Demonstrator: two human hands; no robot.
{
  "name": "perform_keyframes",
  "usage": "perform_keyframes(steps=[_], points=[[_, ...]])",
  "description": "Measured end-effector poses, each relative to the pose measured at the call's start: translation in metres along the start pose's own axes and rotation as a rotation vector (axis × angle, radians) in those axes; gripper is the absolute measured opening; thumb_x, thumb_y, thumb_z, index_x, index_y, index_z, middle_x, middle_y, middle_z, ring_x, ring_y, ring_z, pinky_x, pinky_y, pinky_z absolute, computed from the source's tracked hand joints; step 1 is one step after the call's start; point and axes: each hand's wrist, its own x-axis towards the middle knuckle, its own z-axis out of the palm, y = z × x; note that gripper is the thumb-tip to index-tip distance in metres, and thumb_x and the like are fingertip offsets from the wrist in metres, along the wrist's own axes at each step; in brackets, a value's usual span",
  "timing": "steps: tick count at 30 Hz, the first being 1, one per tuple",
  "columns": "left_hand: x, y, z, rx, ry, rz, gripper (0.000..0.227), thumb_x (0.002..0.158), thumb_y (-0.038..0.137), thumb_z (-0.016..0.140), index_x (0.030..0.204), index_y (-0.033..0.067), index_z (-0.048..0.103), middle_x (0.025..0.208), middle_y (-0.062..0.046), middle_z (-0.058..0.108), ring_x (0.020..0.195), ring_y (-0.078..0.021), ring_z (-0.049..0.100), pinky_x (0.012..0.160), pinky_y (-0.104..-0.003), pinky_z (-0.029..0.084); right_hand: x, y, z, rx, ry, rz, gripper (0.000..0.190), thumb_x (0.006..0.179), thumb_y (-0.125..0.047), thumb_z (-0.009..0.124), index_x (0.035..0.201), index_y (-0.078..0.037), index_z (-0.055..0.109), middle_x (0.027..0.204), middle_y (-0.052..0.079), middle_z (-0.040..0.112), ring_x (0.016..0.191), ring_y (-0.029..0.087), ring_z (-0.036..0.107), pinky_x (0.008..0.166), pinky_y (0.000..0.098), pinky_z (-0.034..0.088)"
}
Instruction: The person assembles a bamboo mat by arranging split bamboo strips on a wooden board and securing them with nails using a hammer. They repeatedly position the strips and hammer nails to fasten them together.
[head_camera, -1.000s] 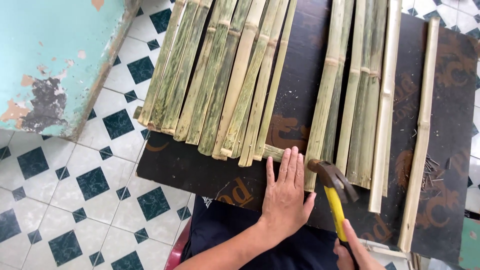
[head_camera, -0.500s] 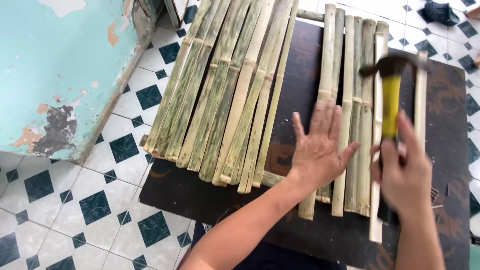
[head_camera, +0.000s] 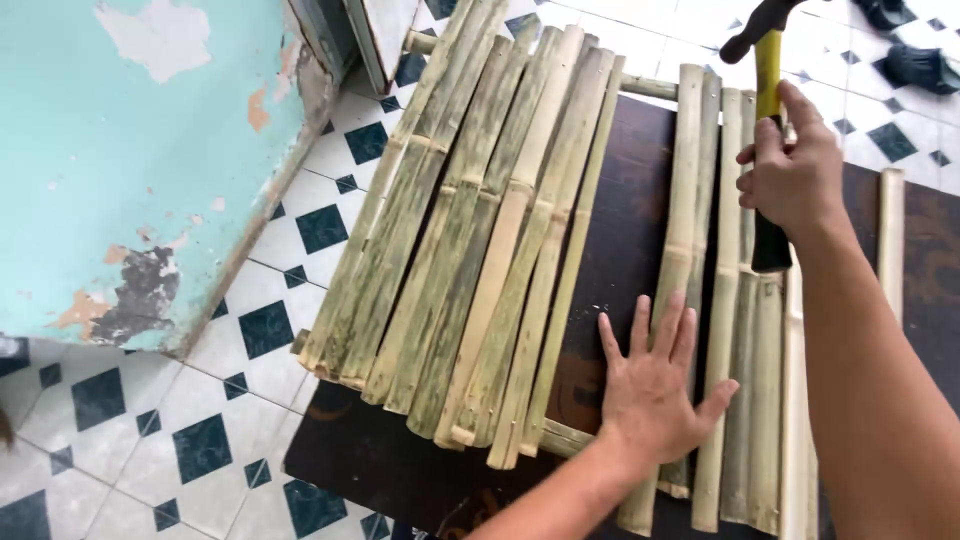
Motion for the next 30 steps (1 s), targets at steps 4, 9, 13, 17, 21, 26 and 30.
perform_keyframes(steps=[4, 9, 13, 17, 21, 26, 30], points=[[-0.006, -0.001, 0.002, -0.032, -0.081, -0.021, 0.074, 0.082, 0.051, 0.022, 0.137, 0.0017, 0.023, 0.150, -0.005, -0.004, 0.136, -0.0361, 0.009, 0.101, -0.064, 0.004, 0.006, 0.000, 0.011, -0.143, -0.121, 0.147, 0.044, 0.098, -0.015, 0.040, 0.141, -0.014, 0.029, 0.081, 0.014, 0.053, 0.054, 0.019, 0.047, 0.048, 0.0306, 0.047], [-0.003, -0.002, 0.002, 0.043, -0.117, -0.038, 0.072, 0.081, 0.052, 0.020, 0.137, 0.0068, 0.020, 0.150, -0.006, -0.007, 0.134, -0.0365, 0.006, 0.100, -0.063, -0.002, 0.015, 0.016, 0.020, -0.107, -0.045, 0.036, 0.044, 0.099, -0.012, 0.039, 0.142, -0.011, 0.029, 0.078, 0.011, 0.053, 0.052, 0.018, 0.047, 0.043, 0.0312, 0.046], [-0.003, -0.002, 0.004, 0.097, -0.147, -0.045, 0.070, 0.080, 0.053, 0.021, 0.137, 0.0106, 0.020, 0.150, -0.005, -0.010, 0.133, -0.0374, 0.006, 0.100, -0.062, -0.002, 0.037, 0.041, 0.031, -0.056, -0.046, 0.085, 0.035, 0.098, -0.019, 0.042, 0.133, -0.020, 0.039, 0.067, 0.009, 0.049, 0.045, 0.017, 0.043, 0.036, 0.0304, 0.040], [-0.002, -0.002, 0.000, 0.085, -0.179, -0.051, 0.069, 0.080, 0.052, 0.022, 0.135, 0.0108, 0.022, 0.149, -0.008, -0.008, 0.130, -0.0409, 0.006, 0.099, -0.064, -0.003, 0.014, -0.011, 0.026, -0.107, -0.132, 0.208, 0.045, 0.096, -0.017, 0.041, 0.141, -0.018, 0.031, 0.079, 0.009, 0.052, 0.057, 0.016, 0.044, 0.052, 0.0282, 0.045], [-0.005, -0.005, 0.016, 0.157, -0.147, -0.049, 0.070, 0.079, 0.053, 0.020, 0.136, 0.0129, 0.017, 0.149, -0.008, -0.009, 0.130, -0.0400, 0.005, 0.100, -0.063, -0.004, 0.018, 0.013, 0.034, -0.099, -0.040, 0.151, 0.045, 0.098, -0.015, 0.041, 0.141, -0.017, 0.029, 0.079, 0.009, 0.053, 0.058, 0.017, 0.048, 0.052, 0.0305, 0.049], [-0.003, -0.006, 0.016, 0.233, -0.136, -0.035, 0.071, 0.078, 0.055, 0.019, 0.135, 0.0144, 0.007, 0.147, -0.010, -0.018, 0.130, -0.0379, -0.001, 0.099, -0.062, -0.006, 0.017, 0.010, 0.022, -0.099, -0.068, 0.179, 0.046, 0.099, -0.014, 0.040, 0.142, -0.016, 0.027, 0.077, 0.010, 0.052, 0.055, 0.017, 0.046, 0.051, 0.0301, 0.047], [-0.003, -0.006, 0.020, 0.142, -0.092, -0.031, 0.068, 0.081, 0.054, 0.019, 0.136, 0.0134, 0.015, 0.149, -0.009, -0.011, 0.131, -0.0384, 0.004, 0.100, -0.061, -0.006, 0.007, 0.013, 0.023, -0.078, -0.004, 0.120, 0.046, 0.099, -0.013, 0.041, 0.142, -0.014, 0.025, 0.081, 0.011, 0.054, 0.057, 0.017, 0.049, 0.047, 0.0292, 0.047]])
